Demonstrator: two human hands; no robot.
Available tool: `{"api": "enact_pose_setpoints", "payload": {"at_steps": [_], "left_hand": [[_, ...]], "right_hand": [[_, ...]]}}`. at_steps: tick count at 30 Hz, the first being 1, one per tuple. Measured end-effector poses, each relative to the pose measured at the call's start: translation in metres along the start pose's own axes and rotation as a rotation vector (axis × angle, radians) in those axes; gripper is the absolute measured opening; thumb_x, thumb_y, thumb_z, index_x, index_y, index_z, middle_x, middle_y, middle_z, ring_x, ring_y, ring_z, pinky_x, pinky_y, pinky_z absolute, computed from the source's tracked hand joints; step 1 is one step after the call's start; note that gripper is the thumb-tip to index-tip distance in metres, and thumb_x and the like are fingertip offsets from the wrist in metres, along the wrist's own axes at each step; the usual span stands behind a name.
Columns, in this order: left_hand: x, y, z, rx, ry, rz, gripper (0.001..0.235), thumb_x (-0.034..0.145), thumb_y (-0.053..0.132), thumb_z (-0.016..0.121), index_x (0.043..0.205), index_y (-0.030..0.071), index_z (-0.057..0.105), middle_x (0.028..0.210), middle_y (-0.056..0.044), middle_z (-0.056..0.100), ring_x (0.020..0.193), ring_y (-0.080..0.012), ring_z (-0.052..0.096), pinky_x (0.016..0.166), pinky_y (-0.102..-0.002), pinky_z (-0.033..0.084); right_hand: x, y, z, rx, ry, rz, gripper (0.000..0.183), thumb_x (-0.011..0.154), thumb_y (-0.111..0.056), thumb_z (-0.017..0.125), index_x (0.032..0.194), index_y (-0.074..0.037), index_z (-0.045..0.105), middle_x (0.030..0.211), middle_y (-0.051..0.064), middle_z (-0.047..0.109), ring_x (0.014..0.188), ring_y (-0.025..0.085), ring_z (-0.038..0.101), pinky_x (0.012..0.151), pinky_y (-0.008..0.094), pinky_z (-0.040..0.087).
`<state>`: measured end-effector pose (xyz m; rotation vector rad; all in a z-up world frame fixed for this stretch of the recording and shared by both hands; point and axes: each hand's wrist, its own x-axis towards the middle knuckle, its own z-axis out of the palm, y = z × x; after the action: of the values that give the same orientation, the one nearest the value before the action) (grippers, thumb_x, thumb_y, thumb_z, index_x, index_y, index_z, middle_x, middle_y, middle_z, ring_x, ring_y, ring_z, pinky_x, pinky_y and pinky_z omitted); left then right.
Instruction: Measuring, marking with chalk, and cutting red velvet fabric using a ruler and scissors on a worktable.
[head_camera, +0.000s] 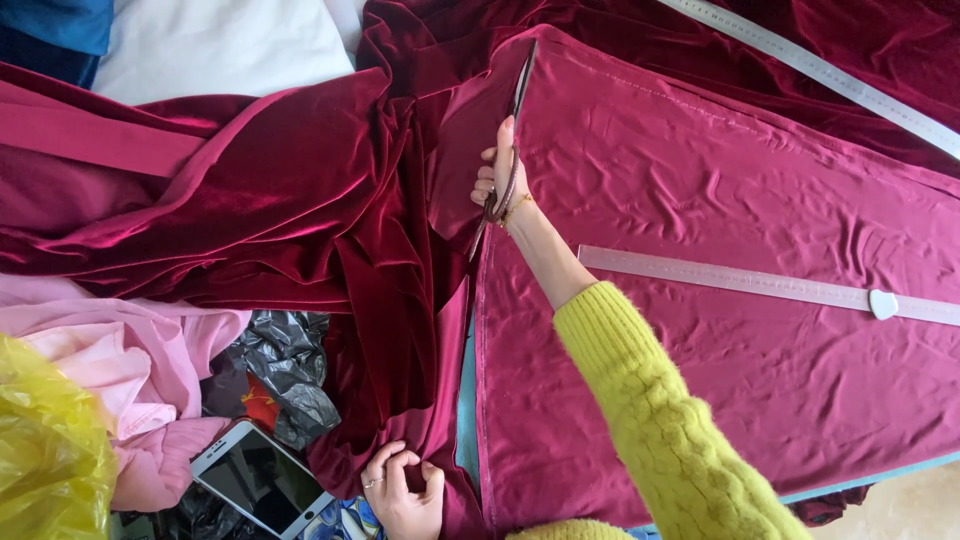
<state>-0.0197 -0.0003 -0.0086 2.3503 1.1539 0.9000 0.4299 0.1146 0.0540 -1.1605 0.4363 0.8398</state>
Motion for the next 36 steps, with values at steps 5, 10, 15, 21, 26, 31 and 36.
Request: {"api": "enact_pose_setpoints", "payload": {"at_steps": [5,10,15,21,26,31,36], "left_hand": [[-0.001,0.001,0.0,0.013,-0.005,-0.013,0.015,0.064,0.011,0.065,0.078,0.015,0.062,0.11,-0.001,0.068,0.091,-0.022,0.063,0.087,-0.038,0.049],[-0.002,0.001,0.0,0.03,-0.007,-0.022,0.014,0.064,0.012,0.065,0.077,0.016,0.062,0.11,0.0,0.068,0.089,-0.0226,0.062,0.086,-0.038,0.049],[-0.001,0.002,0.0,0.03,-0.004,-0.027,0.013,0.064,0.012,0.065,0.077,0.015,0.062,0.109,0.0,0.068,0.09,-0.0222,0.063,0.086,-0.038,0.049],[0.001,0.001,0.001,0.015,0.012,0.006,0.014,0.064,0.011,0.064,0.077,0.015,0.062,0.107,-0.002,0.069,0.091,-0.0205,0.064,0.087,-0.037,0.048],[-0.001,-0.001,0.001,0.016,0.007,0.004,0.015,0.064,0.01,0.066,0.078,0.014,0.062,0.108,-0.002,0.068,0.092,-0.0215,0.064,0.087,-0.038,0.049],[0.006,0.005,-0.002,0.006,-0.005,-0.007,0.016,0.065,0.009,0.067,0.08,0.014,0.063,0.109,-0.002,0.067,0.094,-0.0234,0.065,0.089,-0.04,0.049],[0.019,0.016,-0.013,-0.038,-0.054,0.008,0.009,0.072,0.008,0.068,0.079,0.01,0.063,0.107,-0.007,0.068,0.097,-0.0314,0.061,0.093,-0.047,0.046]], "right_hand": [[0.042,0.014,-0.016,0.107,-0.055,0.037,0.061,0.075,-0.079,0.054,0.08,-0.019,0.048,0.051,-0.006,0.028,0.036,0.007,0.027,0.032,0.023,0.026],[0.037,0.004,-0.008,0.08,-0.032,0.045,0.063,0.069,-0.083,0.054,0.076,-0.02,0.047,0.048,-0.006,0.029,0.035,0.006,0.027,0.032,0.023,0.024],[0.014,-0.004,0.001,0.028,-0.003,-0.029,0.064,0.072,-0.08,0.051,0.082,-0.018,0.04,0.052,-0.007,0.022,0.038,0.005,0.02,0.033,0.022,0.022],[0.02,0.0,-0.001,0.046,0.026,-0.058,0.067,0.069,-0.081,0.053,0.084,-0.017,0.04,0.055,-0.006,0.022,0.039,0.006,0.019,0.034,0.024,0.02],[0.01,0.001,-0.002,0.076,-0.003,-0.076,0.063,0.074,-0.079,0.051,0.083,-0.018,0.04,0.053,-0.007,0.022,0.039,0.005,0.019,0.034,0.023,0.021],[-0.023,0.01,-0.026,0.293,-0.007,-0.197,0.058,0.079,-0.073,0.056,0.088,-0.017,0.046,0.054,-0.011,0.028,0.039,0.003,0.024,0.034,0.024,0.019],[-0.117,0.035,-0.136,0.219,-0.221,-0.182,0.049,0.096,-0.066,0.046,0.089,-0.018,0.052,0.05,-0.007,0.027,0.038,0.006,0.024,0.039,0.025,0.019]]}}
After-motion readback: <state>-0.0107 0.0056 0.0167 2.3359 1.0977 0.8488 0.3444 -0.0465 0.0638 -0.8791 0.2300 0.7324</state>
